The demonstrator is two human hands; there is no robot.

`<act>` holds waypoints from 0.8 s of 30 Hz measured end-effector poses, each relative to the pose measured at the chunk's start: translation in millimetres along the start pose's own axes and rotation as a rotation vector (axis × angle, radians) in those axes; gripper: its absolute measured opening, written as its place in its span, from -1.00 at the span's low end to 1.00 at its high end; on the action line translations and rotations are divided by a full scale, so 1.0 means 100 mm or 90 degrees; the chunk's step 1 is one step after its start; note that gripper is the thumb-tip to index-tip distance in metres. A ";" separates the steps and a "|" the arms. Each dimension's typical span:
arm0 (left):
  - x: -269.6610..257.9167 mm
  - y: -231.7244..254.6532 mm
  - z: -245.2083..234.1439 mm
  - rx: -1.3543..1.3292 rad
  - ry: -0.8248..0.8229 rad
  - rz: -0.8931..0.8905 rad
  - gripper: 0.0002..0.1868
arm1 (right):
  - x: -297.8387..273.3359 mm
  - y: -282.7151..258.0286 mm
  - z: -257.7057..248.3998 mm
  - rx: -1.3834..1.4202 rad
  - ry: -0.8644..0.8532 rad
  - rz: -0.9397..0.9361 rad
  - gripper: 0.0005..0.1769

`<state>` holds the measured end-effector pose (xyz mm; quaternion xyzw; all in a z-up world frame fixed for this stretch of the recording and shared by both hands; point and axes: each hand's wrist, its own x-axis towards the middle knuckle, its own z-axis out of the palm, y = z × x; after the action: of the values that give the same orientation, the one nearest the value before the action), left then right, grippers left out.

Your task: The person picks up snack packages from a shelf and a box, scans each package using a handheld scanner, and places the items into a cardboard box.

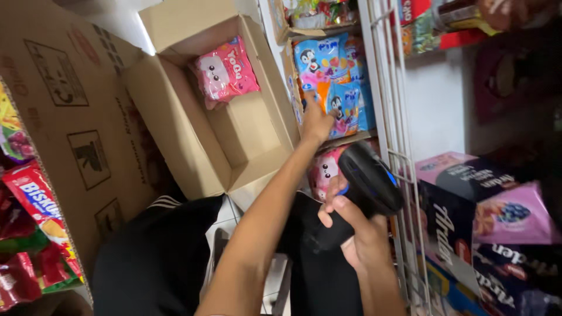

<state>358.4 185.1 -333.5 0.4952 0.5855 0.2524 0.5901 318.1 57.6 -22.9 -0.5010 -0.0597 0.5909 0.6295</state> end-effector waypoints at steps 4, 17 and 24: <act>-0.04 0.20 0.13 0.113 -0.004 0.001 -0.13 | 0.09 0.01 0.00 -0.014 0.026 0.003 -0.69; 0.01 0.21 0.13 0.515 -0.083 0.057 -0.23 | 0.12 -0.01 -0.02 0.087 -0.006 0.018 -0.72; 0.12 0.08 0.17 0.644 -0.173 0.118 -0.29 | 0.24 0.01 0.12 -0.055 0.199 0.035 -0.80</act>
<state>378.5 193.7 -335.1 0.7959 0.5061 -0.0768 0.3233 316.1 83.1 -30.2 -0.6149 0.0272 0.5197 0.5925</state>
